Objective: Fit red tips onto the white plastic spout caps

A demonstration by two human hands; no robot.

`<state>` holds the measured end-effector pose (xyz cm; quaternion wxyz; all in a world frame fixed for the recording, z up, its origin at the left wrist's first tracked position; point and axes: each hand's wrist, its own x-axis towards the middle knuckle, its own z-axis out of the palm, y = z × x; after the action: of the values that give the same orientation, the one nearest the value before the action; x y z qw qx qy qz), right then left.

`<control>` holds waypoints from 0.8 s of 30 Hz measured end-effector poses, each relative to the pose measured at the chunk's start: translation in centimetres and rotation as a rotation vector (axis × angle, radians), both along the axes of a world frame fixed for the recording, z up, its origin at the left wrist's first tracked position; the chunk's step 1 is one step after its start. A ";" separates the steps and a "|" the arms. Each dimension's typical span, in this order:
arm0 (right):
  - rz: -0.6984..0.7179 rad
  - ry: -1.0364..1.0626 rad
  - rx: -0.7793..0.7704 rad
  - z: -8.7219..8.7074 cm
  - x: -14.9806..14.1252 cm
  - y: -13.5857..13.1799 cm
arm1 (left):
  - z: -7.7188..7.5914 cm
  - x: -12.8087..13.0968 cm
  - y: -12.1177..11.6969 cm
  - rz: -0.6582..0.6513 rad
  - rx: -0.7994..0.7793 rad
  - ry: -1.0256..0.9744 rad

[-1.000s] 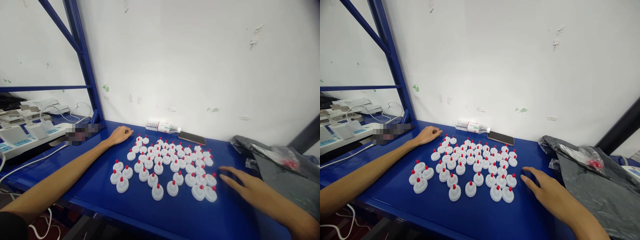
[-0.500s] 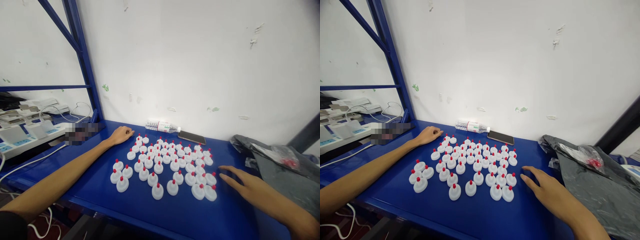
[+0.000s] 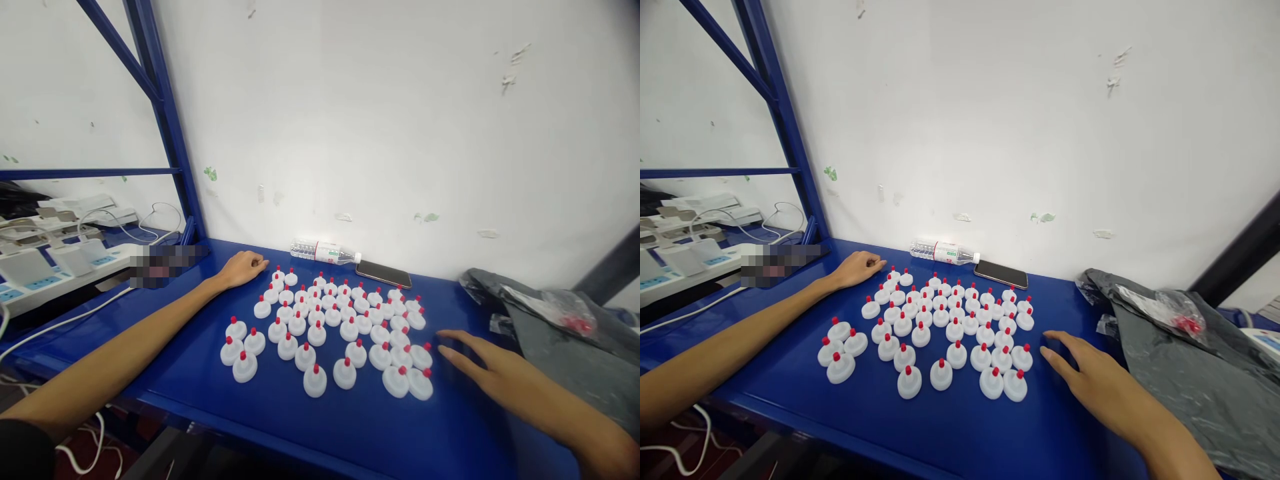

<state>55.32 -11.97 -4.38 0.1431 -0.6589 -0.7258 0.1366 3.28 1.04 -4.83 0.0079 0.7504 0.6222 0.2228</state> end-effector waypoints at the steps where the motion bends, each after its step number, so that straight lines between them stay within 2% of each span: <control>1: 0.002 -0.001 0.005 0.0 0.0 0.0 | 0.0 0.0 0.0 -0.001 0.001 0.000; 24: 0.015 0.001 0.006 0.1 -0.1 0.0 | 0.1 0.2 -0.1 -0.009 -0.003 0.004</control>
<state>55.20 -11.98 -4.28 0.1444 -0.6531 -0.7309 0.1360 3.48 0.98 -4.76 0.0089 0.7537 0.6191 0.2202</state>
